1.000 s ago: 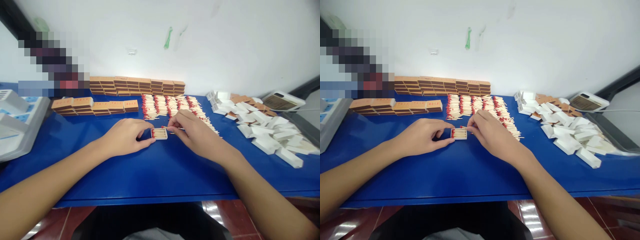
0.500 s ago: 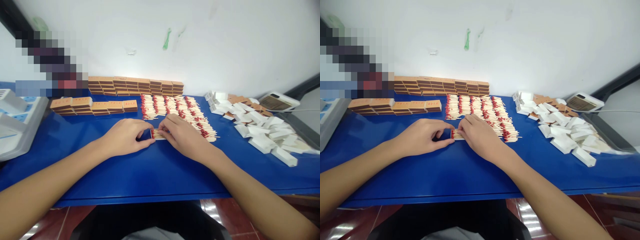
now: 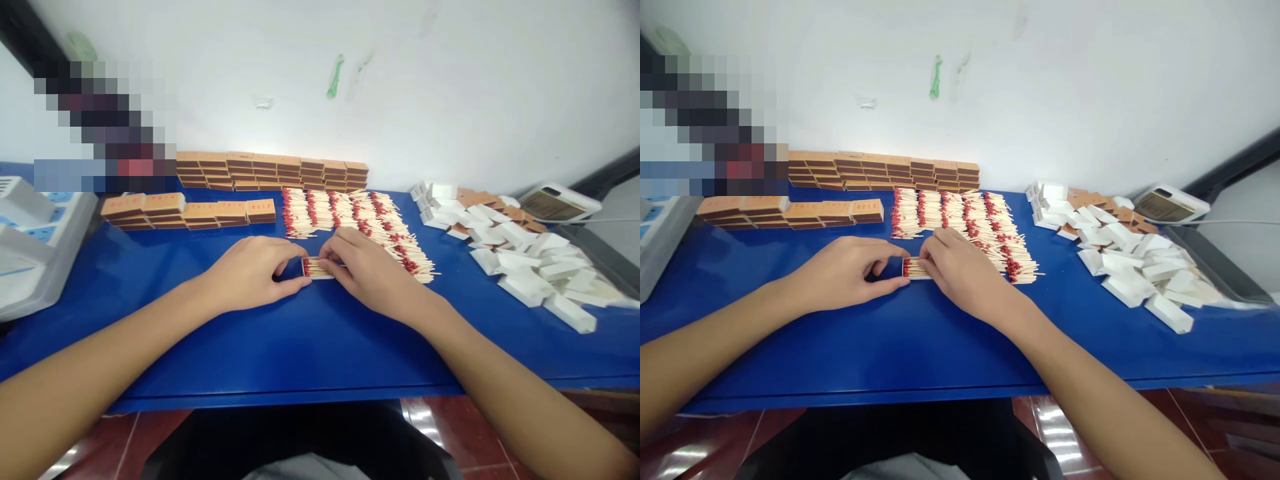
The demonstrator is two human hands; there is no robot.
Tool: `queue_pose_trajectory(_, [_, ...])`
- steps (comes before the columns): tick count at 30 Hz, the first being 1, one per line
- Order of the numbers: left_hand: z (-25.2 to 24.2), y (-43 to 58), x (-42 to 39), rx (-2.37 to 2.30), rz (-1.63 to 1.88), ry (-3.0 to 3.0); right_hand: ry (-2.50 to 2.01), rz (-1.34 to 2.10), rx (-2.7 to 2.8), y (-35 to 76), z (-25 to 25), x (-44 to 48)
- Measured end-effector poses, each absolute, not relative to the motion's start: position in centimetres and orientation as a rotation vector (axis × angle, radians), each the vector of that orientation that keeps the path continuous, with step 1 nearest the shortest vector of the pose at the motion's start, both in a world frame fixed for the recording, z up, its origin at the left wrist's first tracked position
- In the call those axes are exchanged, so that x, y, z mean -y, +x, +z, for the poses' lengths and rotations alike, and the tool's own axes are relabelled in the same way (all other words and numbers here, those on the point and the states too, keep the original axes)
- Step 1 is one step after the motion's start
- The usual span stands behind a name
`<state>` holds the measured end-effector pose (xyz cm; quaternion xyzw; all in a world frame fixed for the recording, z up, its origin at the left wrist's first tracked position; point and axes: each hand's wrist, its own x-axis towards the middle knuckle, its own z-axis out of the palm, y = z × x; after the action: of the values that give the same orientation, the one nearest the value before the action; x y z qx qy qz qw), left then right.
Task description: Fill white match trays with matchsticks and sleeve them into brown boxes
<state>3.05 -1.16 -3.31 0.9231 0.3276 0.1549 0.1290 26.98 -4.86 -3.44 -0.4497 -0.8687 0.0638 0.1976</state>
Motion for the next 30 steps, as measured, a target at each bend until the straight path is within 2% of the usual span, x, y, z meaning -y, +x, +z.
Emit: queue_pose_trajectory(30, [-3.0,3.0,1.3,-0.953,0.394,2.655,-1.324,0.25,2.4,27.5,-3.0,4.8])
